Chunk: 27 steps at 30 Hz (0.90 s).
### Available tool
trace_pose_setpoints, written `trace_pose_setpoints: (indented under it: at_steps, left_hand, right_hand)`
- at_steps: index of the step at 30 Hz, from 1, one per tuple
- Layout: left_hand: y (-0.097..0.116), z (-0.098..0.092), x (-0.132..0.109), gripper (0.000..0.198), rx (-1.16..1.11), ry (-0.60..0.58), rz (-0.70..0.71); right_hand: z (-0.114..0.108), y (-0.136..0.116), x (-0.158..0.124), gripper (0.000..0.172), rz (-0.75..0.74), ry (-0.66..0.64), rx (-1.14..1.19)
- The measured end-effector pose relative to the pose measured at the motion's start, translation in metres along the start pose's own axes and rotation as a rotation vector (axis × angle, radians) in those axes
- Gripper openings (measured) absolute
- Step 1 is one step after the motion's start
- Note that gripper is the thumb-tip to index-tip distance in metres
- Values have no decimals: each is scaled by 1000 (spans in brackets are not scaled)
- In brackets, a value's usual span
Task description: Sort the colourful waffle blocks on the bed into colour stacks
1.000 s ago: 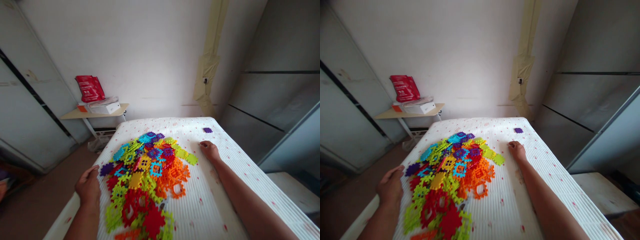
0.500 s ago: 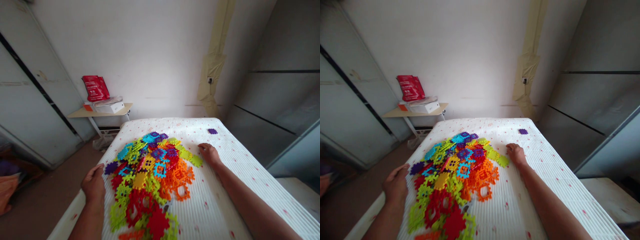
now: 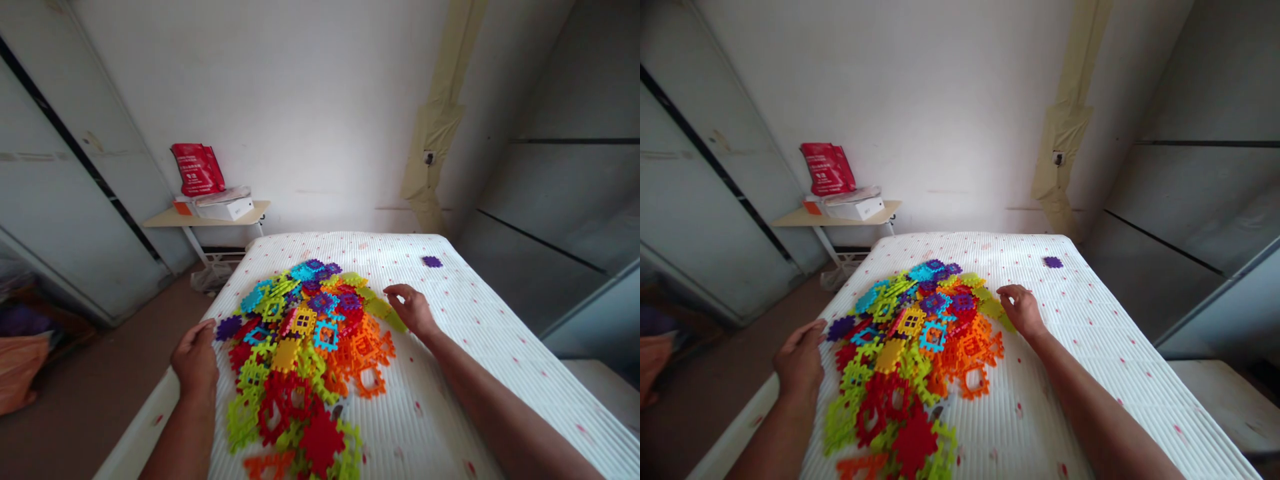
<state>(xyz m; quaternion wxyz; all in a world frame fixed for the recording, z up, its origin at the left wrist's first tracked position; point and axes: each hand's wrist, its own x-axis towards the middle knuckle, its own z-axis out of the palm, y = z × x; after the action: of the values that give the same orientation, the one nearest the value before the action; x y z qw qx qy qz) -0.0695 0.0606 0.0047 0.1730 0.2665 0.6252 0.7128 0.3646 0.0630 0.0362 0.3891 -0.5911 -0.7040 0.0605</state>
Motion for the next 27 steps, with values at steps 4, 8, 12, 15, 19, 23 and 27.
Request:
trace_pose_setpoints:
  at_steps: [4,8,12,15,19,23,27]
  left_hand:
    - [2,1,-1,31,-25,6,-17]
    - [1,1,0,32,-45,27,-50]
    - [0,0,2,31,-25,33,-70]
    - [-1,2,3,30,-19,48,-74]
    - [1,3,2,32,-31,69,-75]
    - [8,2,-3,34,8,71,-110]
    - [14,2,-7,35,36,75,-120]
  right_hand:
    - [-1,-7,0,24,-26,1,2]
    - [-6,2,1,24,30,7,38]
    - [-13,19,3,21,199,-126,50]
    - [-18,28,4,17,198,-313,-17]
    - [-23,27,4,28,154,-464,-158]
    - [-26,15,2,53,134,-552,-340]
    - [-25,7,2,53,159,-601,-391]
